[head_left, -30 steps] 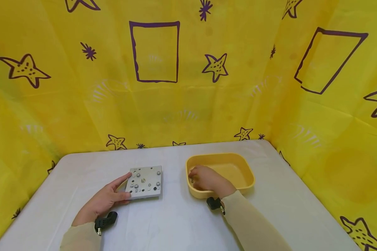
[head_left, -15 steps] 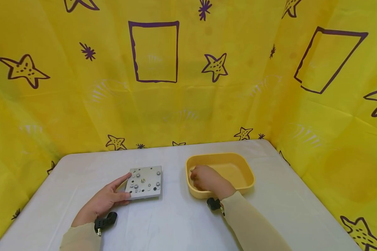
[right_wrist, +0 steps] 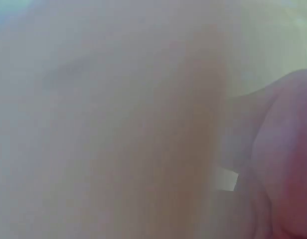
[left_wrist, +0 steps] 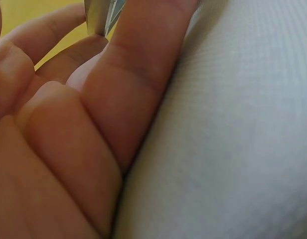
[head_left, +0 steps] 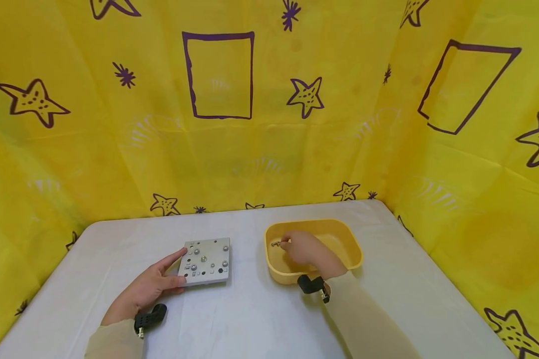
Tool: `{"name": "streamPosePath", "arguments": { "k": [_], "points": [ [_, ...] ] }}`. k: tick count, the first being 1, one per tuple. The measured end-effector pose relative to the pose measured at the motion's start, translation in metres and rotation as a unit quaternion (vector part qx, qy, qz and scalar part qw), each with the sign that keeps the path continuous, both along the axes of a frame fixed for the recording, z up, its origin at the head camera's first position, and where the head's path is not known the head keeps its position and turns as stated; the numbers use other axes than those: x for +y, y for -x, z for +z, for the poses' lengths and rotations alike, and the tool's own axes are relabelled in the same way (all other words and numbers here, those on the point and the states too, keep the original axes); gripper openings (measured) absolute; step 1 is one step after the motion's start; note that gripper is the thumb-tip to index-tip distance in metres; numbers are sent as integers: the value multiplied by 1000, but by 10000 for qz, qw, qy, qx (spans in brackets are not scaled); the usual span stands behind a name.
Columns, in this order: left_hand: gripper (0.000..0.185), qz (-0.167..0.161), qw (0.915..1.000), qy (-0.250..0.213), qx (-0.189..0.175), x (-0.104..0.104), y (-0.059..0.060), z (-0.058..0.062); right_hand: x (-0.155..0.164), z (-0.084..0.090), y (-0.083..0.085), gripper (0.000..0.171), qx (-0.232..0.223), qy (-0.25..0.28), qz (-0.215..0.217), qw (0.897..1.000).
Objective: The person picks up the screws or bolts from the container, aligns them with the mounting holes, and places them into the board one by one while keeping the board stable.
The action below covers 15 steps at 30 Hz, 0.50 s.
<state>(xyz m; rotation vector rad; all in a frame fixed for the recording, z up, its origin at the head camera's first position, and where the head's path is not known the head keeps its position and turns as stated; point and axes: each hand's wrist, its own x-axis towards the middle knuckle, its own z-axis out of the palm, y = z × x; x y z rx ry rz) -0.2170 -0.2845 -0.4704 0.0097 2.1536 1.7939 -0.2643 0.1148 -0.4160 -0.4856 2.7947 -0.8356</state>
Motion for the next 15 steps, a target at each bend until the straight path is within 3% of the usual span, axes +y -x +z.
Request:
{"name": "streamPosePath", "arguments": {
  "k": [2, 5, 15],
  "points": [
    [92, 9, 10000, 6, 6, -1, -1, 0, 3, 8, 2, 19, -496, 545, -223, 9970],
    [92, 6, 10000, 12, 15, -1, -2, 1, 4, 19, 5, 22, -1127, 1397, -626, 9818],
    [92, 17, 10000, -65, 11, 0, -2, 2, -11, 34, 30, 25, -1682, 2613, -1004, 9452]
  ]
}}
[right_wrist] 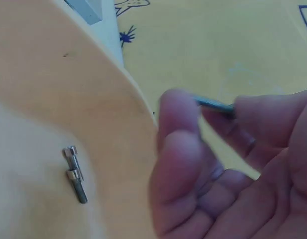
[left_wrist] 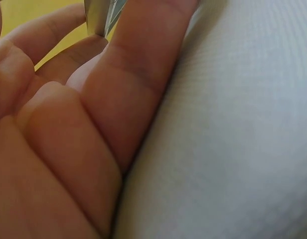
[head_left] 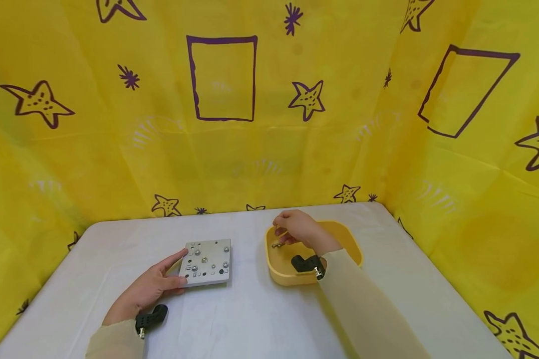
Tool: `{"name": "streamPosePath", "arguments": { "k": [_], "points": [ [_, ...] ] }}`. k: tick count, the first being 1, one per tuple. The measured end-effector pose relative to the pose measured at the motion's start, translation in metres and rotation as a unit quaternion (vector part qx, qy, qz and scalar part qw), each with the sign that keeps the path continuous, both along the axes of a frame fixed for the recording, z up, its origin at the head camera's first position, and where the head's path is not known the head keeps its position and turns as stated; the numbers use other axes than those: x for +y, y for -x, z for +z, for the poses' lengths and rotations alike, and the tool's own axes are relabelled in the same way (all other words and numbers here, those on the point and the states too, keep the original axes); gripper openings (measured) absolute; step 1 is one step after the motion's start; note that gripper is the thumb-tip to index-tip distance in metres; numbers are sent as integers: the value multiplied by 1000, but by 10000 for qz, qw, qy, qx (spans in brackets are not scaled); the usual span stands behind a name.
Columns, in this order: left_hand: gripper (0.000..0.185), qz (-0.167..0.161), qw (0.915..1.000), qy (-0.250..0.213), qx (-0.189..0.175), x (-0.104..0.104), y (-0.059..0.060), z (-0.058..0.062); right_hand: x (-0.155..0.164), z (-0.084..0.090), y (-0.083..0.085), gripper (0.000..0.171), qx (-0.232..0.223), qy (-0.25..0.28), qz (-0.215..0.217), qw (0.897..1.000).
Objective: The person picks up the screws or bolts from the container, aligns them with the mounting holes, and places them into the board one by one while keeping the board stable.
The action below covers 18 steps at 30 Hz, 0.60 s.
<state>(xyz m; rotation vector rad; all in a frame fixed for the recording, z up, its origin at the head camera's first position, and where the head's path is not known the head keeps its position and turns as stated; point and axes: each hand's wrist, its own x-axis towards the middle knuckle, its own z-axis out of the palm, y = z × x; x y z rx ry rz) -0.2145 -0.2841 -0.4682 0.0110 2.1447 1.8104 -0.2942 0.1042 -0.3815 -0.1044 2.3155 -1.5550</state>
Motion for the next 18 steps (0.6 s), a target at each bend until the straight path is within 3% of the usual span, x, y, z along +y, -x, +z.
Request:
{"name": "streamPosePath", "arguments": {
  "k": [7, 12, 18],
  "points": [
    [91, -15, 10000, 21, 21, -2, 0, 0, -29, 5, 12, 24, 167, 534, -274, 9981],
    [91, -20, 9999, 125, 61, -2, 1, 1, -70, 10, 10, 23, 657, 545, -126, 9963],
    [91, -19, 9999, 101, 24, -1, 1, -1, -113, -3, 5, 22, 857, 414, -66, 9954]
  ]
}}
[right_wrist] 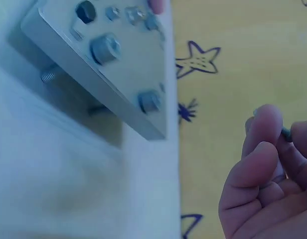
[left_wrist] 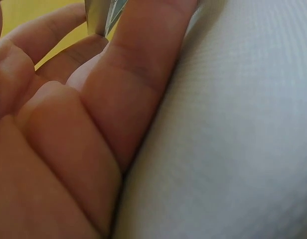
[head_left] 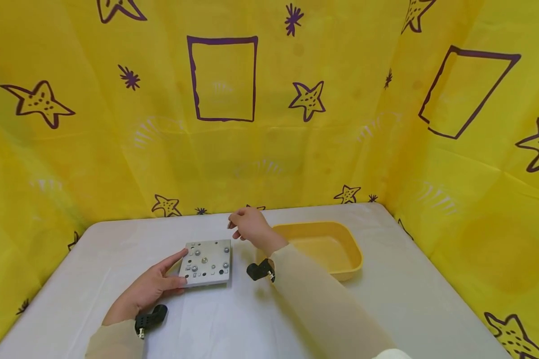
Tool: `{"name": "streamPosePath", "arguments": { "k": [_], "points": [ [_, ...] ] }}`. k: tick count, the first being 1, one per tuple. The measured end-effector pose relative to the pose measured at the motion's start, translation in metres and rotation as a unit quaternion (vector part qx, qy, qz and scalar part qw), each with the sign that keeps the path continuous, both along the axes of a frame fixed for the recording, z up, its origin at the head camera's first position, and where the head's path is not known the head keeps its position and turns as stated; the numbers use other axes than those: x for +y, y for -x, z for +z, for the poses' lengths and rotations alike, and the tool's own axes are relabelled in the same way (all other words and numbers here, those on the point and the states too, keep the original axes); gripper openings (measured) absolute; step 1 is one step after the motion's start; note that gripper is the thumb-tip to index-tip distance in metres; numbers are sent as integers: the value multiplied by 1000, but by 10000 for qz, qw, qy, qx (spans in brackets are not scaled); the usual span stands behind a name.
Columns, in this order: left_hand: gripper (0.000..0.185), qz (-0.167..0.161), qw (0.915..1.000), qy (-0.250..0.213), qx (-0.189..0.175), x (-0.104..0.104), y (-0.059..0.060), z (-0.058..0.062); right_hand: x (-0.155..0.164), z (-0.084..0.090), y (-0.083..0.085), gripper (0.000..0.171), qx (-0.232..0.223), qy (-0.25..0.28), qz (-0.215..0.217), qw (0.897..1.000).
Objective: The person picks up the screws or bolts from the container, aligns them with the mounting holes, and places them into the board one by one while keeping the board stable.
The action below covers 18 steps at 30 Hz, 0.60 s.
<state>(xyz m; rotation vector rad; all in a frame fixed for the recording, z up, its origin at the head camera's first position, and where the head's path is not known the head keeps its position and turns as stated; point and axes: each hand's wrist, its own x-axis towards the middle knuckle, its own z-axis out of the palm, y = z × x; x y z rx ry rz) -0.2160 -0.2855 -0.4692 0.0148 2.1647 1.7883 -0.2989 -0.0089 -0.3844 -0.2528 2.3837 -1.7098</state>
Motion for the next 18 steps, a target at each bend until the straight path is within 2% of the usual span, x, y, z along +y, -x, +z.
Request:
{"name": "streamPosePath", "arguments": {
  "k": [8, 18],
  "points": [
    [90, 4, 9999, 126, 52, 1, 0, -1, -25, -22, -1, 17, -187, -309, -79, 9993],
    [90, 22, 9999, 165, 31, -1, 0, -2, -34, -35, 2, 16, 56, -866, -73, 9962]
  ]
}}
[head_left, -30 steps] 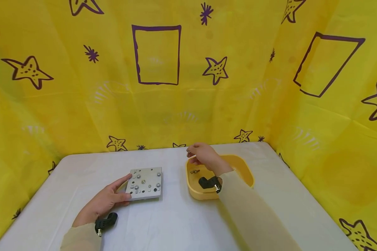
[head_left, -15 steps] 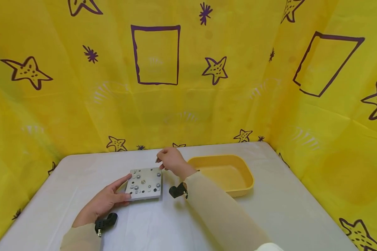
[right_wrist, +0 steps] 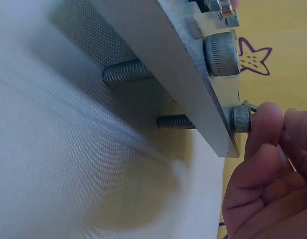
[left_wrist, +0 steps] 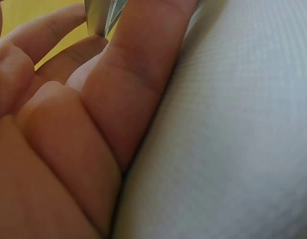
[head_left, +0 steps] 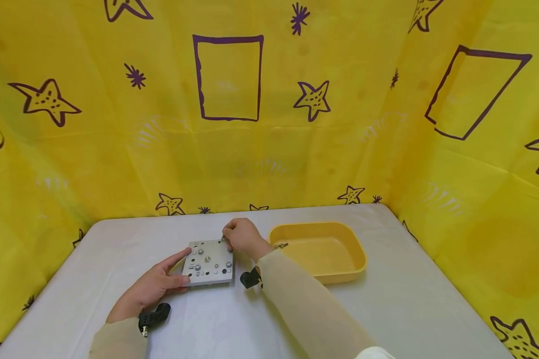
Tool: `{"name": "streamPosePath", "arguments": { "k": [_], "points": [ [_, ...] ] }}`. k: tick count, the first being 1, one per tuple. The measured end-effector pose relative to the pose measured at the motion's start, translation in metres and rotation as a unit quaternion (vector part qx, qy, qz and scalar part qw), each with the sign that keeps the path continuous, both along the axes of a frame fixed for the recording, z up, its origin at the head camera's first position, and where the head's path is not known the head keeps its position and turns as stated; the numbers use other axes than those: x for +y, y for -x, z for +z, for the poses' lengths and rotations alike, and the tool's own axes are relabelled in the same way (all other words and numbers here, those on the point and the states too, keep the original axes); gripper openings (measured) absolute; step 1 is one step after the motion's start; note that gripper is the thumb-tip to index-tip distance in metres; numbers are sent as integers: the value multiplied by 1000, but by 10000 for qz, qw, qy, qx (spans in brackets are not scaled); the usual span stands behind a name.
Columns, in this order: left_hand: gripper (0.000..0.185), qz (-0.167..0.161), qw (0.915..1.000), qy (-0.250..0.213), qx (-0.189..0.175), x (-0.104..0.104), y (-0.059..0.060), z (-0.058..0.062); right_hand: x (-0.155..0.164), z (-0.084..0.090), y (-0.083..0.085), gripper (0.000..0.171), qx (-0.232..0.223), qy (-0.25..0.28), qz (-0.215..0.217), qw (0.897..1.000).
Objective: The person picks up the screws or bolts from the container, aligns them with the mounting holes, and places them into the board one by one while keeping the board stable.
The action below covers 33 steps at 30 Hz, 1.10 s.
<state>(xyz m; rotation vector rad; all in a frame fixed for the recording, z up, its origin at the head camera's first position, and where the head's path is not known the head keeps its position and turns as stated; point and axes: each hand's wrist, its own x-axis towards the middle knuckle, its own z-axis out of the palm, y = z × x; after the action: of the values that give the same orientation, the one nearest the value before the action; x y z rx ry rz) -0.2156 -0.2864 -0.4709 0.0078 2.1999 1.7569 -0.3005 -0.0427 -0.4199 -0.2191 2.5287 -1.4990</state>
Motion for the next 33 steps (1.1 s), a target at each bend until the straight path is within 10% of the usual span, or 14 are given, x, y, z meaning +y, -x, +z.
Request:
{"name": "streamPosePath", "arguments": {
  "k": [20, 25, 28, 33],
  "points": [
    [89, 51, 10000, -8, -29, 2, 0, 0, 2, -3, 0, 18, 108, -322, 293, 9990],
    [89, -3, 9999, -137, 70, 1, 0, -1, 11, 1, 5, 20, -250, 632, 65, 9977],
    [89, -16, 9998, -152, 87, 1, 1, -2, 24, 10, 10, 24, -888, 2060, -484, 9733],
    [89, -6, 9999, -145, 48, 1, 1, -2, 61, 31, 17, 37, -1573, 4190, -1440, 8826]
  ]
}}
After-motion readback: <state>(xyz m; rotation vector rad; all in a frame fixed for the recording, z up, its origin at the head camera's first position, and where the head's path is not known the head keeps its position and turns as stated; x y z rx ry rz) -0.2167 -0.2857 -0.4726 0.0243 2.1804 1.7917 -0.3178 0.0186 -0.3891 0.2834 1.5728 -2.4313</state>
